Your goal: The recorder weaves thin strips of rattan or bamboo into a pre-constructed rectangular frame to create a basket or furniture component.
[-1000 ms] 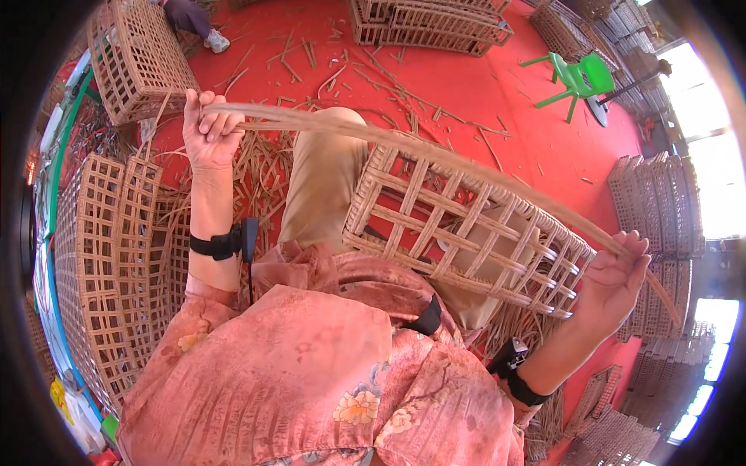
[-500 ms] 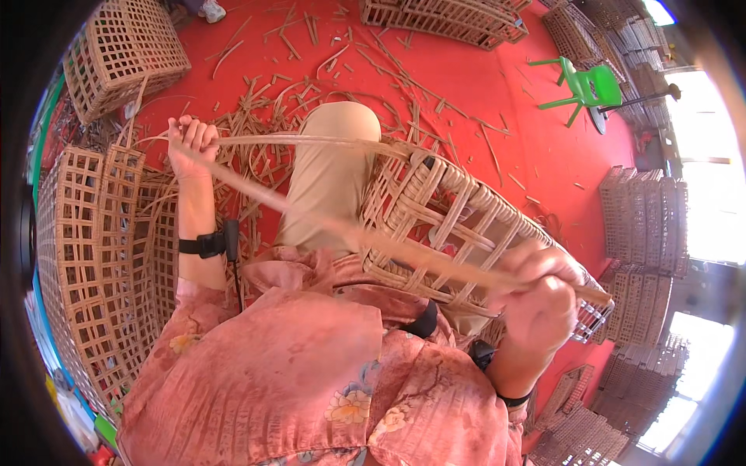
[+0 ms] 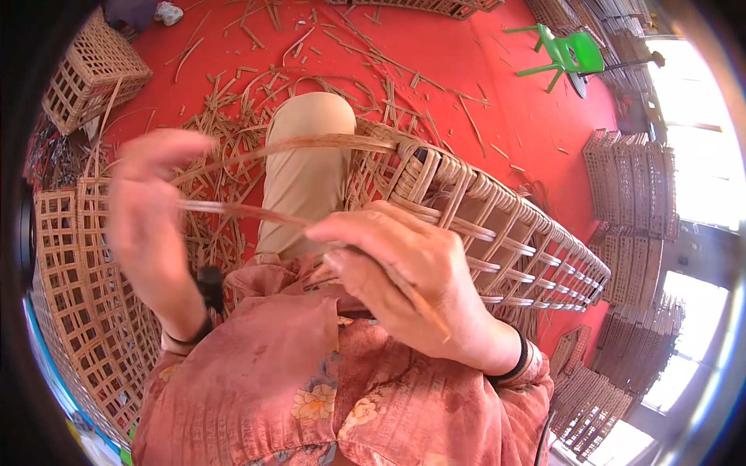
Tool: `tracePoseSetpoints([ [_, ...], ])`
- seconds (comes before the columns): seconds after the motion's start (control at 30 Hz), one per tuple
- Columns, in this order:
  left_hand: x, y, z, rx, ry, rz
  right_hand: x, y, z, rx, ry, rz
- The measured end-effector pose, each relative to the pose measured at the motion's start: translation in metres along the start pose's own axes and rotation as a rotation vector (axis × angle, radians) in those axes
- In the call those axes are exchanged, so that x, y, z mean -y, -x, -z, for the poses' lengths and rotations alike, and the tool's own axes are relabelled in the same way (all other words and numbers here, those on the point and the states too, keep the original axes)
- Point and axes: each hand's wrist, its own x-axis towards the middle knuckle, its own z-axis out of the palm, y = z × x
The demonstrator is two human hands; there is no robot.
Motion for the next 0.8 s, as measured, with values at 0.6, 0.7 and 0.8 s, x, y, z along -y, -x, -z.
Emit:
tracePoseSetpoints([
  [0.6,0.003,-0.004,-0.063,0.102,-0.048,-0.014,-0.013,0.041,0.012,-0.572,-0.14,-0.357],
  [0.7,-0.001,0.001,-0.065,0.115,-0.049,0.009,-0.023,0.045,0.011,-0.525,-0.024,-0.279],
  [0.8,-0.001,0.0,-0.061,0.182,-0.017,0.032,-0.025,0.044,0.008,-0.602,-0.036,-0.191],
])
